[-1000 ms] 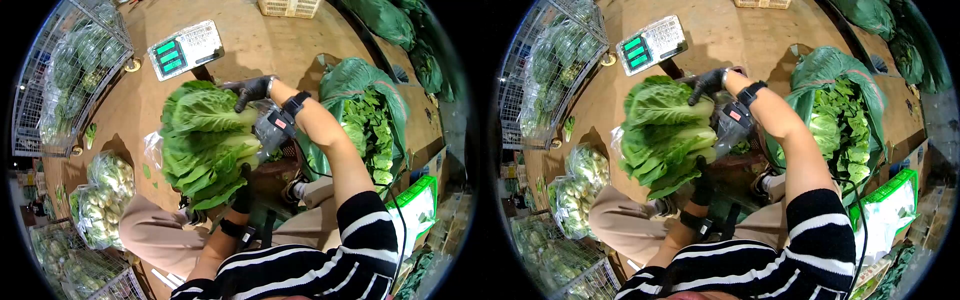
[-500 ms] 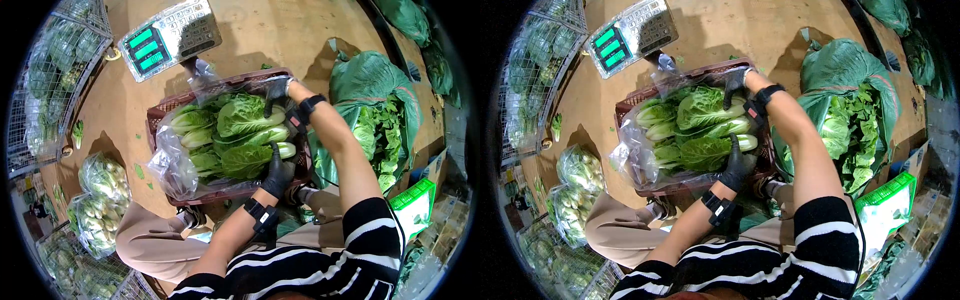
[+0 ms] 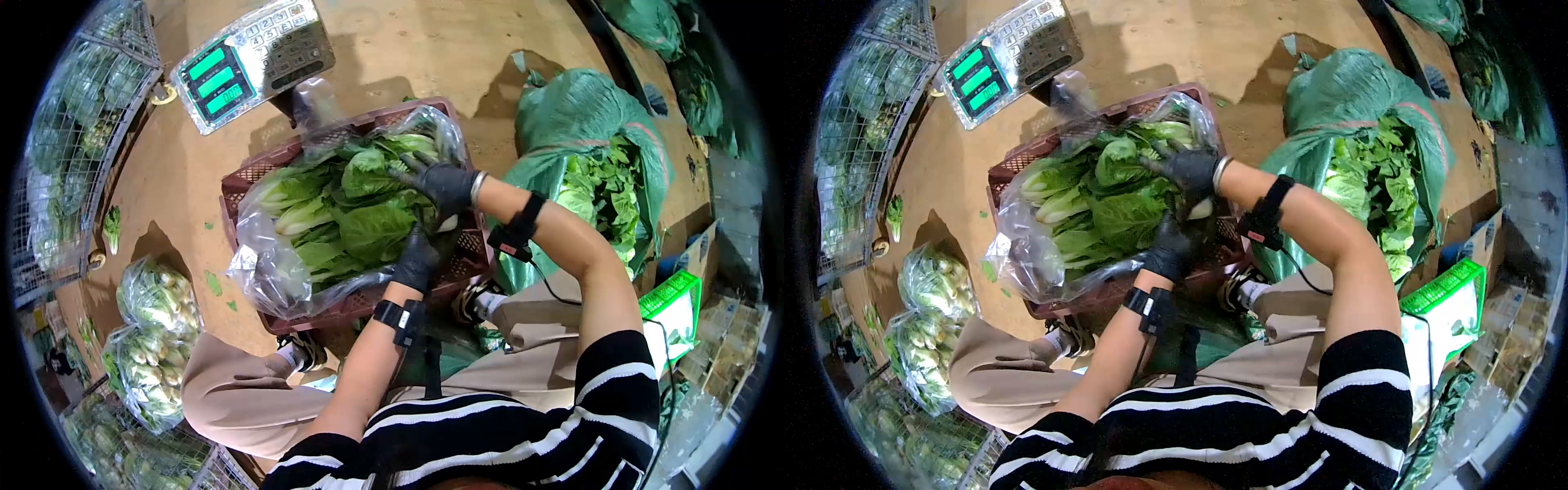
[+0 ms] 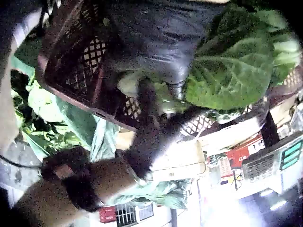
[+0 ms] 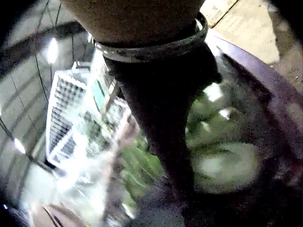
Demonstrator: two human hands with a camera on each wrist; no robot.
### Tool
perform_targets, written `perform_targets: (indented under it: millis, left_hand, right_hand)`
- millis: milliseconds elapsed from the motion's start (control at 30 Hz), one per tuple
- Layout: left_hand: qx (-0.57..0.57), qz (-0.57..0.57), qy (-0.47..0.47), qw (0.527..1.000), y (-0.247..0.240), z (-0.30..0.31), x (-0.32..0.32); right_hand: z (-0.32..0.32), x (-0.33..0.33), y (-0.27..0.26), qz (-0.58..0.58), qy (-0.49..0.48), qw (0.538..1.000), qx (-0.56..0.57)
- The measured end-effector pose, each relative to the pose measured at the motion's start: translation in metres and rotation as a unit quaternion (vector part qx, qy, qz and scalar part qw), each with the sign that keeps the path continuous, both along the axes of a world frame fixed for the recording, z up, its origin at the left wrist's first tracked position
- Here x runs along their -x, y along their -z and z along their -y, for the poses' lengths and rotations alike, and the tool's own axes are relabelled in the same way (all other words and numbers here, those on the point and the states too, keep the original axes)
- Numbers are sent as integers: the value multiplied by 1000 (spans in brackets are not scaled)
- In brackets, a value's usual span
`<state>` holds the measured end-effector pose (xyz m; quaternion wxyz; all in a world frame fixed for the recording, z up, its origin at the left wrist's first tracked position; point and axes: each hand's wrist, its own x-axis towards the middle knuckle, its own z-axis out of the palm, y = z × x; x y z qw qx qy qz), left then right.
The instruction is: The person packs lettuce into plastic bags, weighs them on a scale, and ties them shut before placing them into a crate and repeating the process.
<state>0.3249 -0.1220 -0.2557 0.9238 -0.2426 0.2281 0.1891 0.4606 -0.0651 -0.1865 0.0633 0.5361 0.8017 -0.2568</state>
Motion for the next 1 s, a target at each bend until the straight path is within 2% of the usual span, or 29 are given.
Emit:
perform_targets:
  millis: [33,67,100,133,167,200,233,267,300,333,367,400,467,500,533,567,633,700,733,767,833,900,967,1000]
  left_hand:
    - [74,4,14,997,-13,-2,3]
    - [71,5,18,997,-16,-3,8]
    - [-34,-35,119,992,-20,-2,15]
    - [-138,-75,215,964,-22,0,23]
    - [-236,-116,308,914,-39,-1,30]
    - [-333,-118,374,857,-59,1,40]
    - [-334,-118,375,857,-78,-7,44]
    - [-632,-203,381,644,-93,-16,46]
    - [-840,-259,331,342,-100,-21,45]
    - [-892,-353,252,126,-100,-27,35]
    - [-898,-366,236,56,-80,-39,28]
    - [-900,-378,217,-16,-52,-52,24]
    - [-891,-343,259,-147,-21,-84,31]
    - [-893,-341,256,-144,-23,-94,31]
    - [-905,-331,256,-75,-27,-101,36]
    - [-911,-322,257,-6,-28,-106,43]
    - [-907,-322,271,9,-32,-115,49]
    - [-904,-319,285,27,-26,-119,54]
    - [-907,-317,273,54,-20,-122,54]
    - [-908,-318,261,83,-17,-123,54]
    - [-914,-313,240,94,-12,-126,55]
    - [-907,-307,249,142,-10,-127,54]
    - [-908,-308,243,148,-7,-127,54]
    - [-912,-303,236,147,-6,-129,55]
  right_hand:
    - [10,4,4,35,-19,999,-14]
    - [14,7,11,37,-15,999,-17]
    - [15,12,18,72,-3,996,-48]
    - [14,15,25,106,6,991,-78]
    - [14,15,30,106,6,991,-78]
    - [15,16,36,115,10,989,-96]
    - [14,16,37,127,13,985,-116]
    - [15,17,9,161,-14,985,-65]
    - [15,15,15,163,-13,984,-65]
    - [13,12,28,130,-4,987,-91]
    - [12,10,35,98,4,988,-118]
    - [13,6,33,120,13,986,-117]
    - [8,-1,25,95,5,992,-83]
    - [5,-4,22,61,-5,997,-43]
    - [2,-4,15,-20,32,998,-47]
    - [-5,-7,29,-59,34,996,-49]
    - [-18,-18,47,-143,122,981,-40]
    - [-10,-29,17,-249,231,930,-142]
    - [-10,-40,13,-69,169,949,-257]
    - [0,-44,4,86,108,959,-246]
    - [18,-44,3,279,28,927,-248]
    - [17,-46,-1,258,37,932,-252]
    - [14,-38,-12,237,47,936,-258]
    - [10,-31,-16,160,88,965,-188]
